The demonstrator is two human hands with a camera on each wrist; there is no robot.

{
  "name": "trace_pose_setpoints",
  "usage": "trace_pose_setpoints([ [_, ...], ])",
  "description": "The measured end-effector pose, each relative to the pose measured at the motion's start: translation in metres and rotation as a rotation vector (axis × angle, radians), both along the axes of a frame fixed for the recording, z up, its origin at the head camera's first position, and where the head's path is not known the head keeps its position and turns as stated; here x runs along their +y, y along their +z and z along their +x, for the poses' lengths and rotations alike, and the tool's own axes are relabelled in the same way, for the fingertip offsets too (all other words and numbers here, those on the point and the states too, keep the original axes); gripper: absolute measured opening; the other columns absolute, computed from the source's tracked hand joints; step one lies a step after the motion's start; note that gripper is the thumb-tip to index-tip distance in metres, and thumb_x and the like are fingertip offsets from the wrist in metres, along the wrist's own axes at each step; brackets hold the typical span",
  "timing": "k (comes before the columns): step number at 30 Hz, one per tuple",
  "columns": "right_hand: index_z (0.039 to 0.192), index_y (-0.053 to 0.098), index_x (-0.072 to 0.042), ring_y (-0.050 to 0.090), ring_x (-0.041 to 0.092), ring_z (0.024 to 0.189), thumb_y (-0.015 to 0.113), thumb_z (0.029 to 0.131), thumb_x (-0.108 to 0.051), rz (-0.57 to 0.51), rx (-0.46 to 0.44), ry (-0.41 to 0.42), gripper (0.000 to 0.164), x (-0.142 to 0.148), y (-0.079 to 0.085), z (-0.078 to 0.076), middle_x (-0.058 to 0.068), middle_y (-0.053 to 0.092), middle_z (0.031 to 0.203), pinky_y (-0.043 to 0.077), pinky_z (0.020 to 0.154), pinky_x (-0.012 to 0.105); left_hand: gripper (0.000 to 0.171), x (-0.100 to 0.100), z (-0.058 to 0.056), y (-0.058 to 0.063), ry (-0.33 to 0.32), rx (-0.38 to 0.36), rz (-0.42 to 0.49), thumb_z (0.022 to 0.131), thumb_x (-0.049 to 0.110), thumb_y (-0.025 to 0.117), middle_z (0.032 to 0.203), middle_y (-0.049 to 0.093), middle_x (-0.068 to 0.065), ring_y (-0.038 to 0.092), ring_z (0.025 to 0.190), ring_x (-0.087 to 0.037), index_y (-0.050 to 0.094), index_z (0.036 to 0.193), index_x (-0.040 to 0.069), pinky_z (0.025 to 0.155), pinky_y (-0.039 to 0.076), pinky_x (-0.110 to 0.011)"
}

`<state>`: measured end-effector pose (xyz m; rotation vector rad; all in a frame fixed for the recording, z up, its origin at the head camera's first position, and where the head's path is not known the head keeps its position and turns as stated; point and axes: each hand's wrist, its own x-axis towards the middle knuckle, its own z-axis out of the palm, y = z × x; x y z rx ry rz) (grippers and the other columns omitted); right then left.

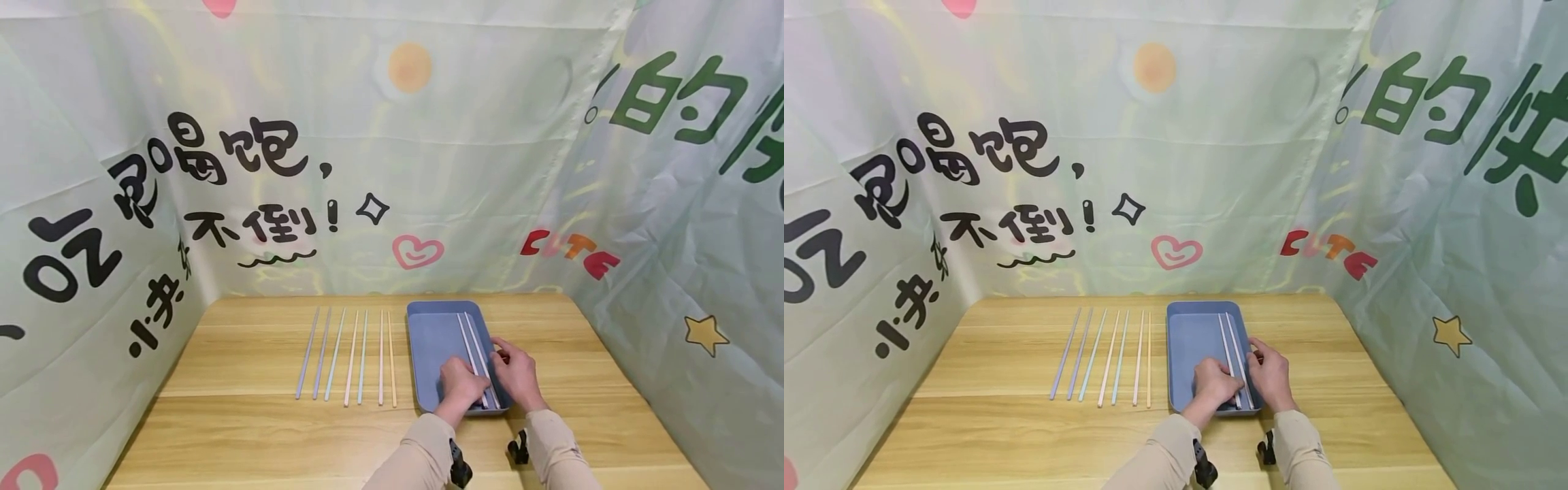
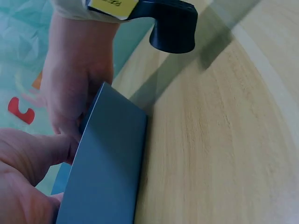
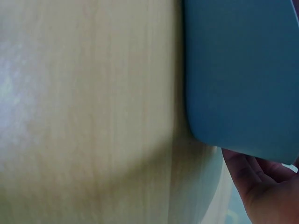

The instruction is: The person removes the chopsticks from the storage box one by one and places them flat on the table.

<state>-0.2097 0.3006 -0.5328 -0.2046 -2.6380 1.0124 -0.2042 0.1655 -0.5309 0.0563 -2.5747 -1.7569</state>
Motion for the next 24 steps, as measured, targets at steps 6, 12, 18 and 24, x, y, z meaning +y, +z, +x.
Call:
trace_pose_setpoints([
  [6, 0.136, 0.067, 0.003, 0.071, 0.031, 0.086, 0.062, 0.099, -0.003, -0.007, -0.003, 0.000, 0.037, 0.000, 0.000, 0.000, 0.025, 0.075, 0.100, 0.055, 0.070, 0.032, 0.031, -0.008, -0.001, -0.001, 0.016, -0.113, 0.112, 0.068, 0.000, 0.091, 0.057, 0.058, 0.001, 0.055, 0.035, -0.007, 0.062, 0.073, 0.009, 0.038, 0.052, -0.023],
  [12, 0.138, 0.065, 0.003, 0.069, 0.029, 0.086, 0.062, 0.101, -0.004, -0.010, -0.022, 0.005, 0.038, 0.000, 0.000, 0.000, 0.024, 0.075, 0.102, 0.054, 0.069, 0.030, 0.027, -0.018, -0.002, -0.001, 0.001, -0.135, 0.152, 0.070, 0.000, 0.088, 0.063, 0.060, -0.001, 0.055, 0.035, -0.006, 0.063, 0.078, 0.007, 0.038, 0.053, -0.022],
  [18, 0.137, 0.066, 0.002, 0.069, 0.029, 0.085, 0.063, 0.100, -0.003, -0.001, -0.012, 0.007, 0.037, 0.000, 0.001, 0.000, 0.023, 0.075, 0.101, 0.053, 0.068, 0.029, 0.025, -0.029, -0.004, 0.005, 0.010, -0.154, 0.162, 0.070, 0.001, 0.087, 0.066, 0.062, -0.001, 0.053, 0.036, -0.004, 0.065, 0.078, 0.009, 0.039, 0.053, -0.022],
  [24, 0.138, 0.065, 0.002, 0.067, 0.028, 0.085, 0.062, 0.102, -0.005, -0.016, -0.033, 0.014, 0.038, -0.001, 0.002, 0.001, 0.022, 0.074, 0.102, 0.052, 0.067, 0.028, 0.021, -0.048, -0.009, 0.014, -0.007, -0.172, 0.201, 0.072, 0.001, 0.084, 0.072, 0.066, -0.003, 0.060, 0.042, -0.007, 0.068, 0.083, 0.007, 0.044, 0.057, -0.023],
])
